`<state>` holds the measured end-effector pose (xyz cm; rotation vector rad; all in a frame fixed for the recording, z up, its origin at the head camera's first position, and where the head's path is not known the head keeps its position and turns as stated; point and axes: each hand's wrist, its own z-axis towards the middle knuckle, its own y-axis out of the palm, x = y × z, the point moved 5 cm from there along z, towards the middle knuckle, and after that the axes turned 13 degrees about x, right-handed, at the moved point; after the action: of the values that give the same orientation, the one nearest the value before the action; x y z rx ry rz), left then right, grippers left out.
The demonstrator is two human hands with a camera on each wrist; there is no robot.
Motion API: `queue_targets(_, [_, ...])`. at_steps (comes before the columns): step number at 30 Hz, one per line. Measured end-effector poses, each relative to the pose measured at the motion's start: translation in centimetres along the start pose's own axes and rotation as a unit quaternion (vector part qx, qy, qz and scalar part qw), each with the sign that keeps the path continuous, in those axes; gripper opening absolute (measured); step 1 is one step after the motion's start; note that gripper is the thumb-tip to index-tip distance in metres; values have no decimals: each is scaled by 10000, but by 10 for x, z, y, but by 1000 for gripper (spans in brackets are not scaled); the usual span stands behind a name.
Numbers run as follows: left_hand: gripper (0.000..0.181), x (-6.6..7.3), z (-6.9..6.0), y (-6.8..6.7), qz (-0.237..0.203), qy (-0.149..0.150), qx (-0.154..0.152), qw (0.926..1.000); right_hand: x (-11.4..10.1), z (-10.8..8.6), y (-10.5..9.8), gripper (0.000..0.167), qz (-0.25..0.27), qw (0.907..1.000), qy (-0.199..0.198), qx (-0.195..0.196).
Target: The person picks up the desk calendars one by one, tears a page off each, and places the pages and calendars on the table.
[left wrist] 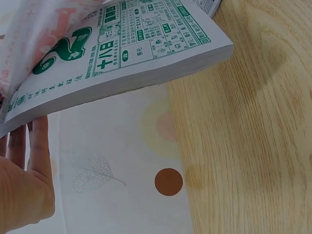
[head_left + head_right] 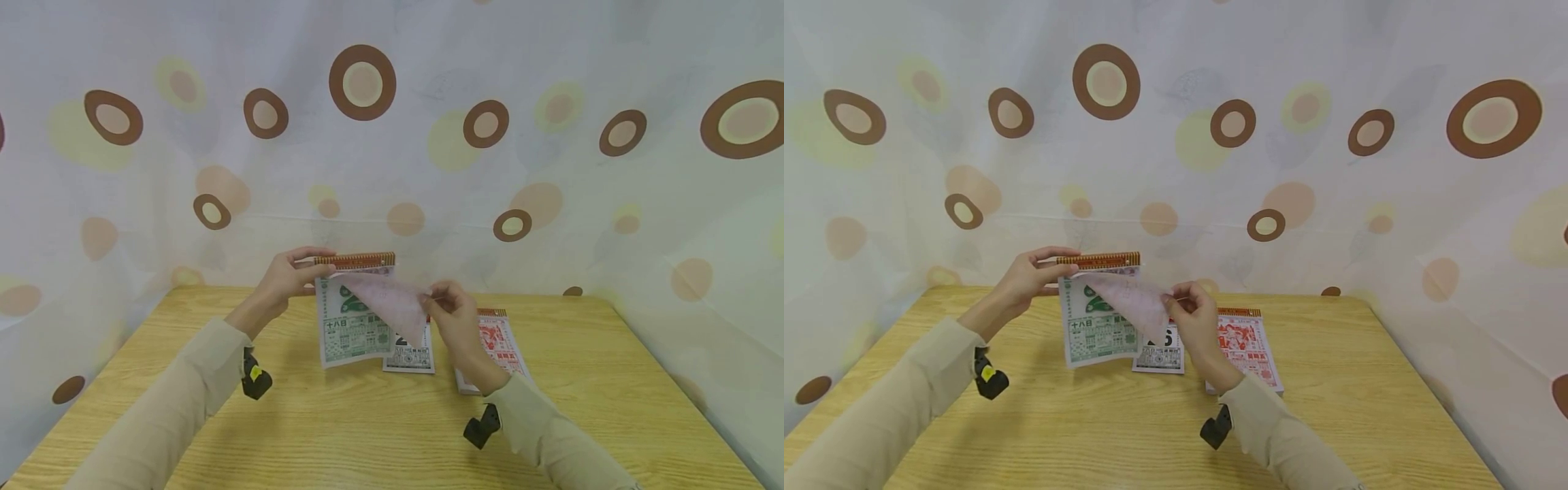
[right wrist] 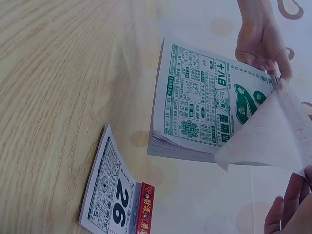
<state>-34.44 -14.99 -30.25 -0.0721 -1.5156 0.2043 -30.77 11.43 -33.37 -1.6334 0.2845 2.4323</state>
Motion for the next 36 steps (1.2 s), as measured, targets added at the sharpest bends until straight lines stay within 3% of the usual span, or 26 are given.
queue_targets(15, [43,-5,2,2,34,-17,-43,10000,-1,3,-6,16,101,9997,158,182])
queue_targets(36, [40,-4,2,3,58,85,-62,9999,-3,3,-7,10,270,9994,190,84])
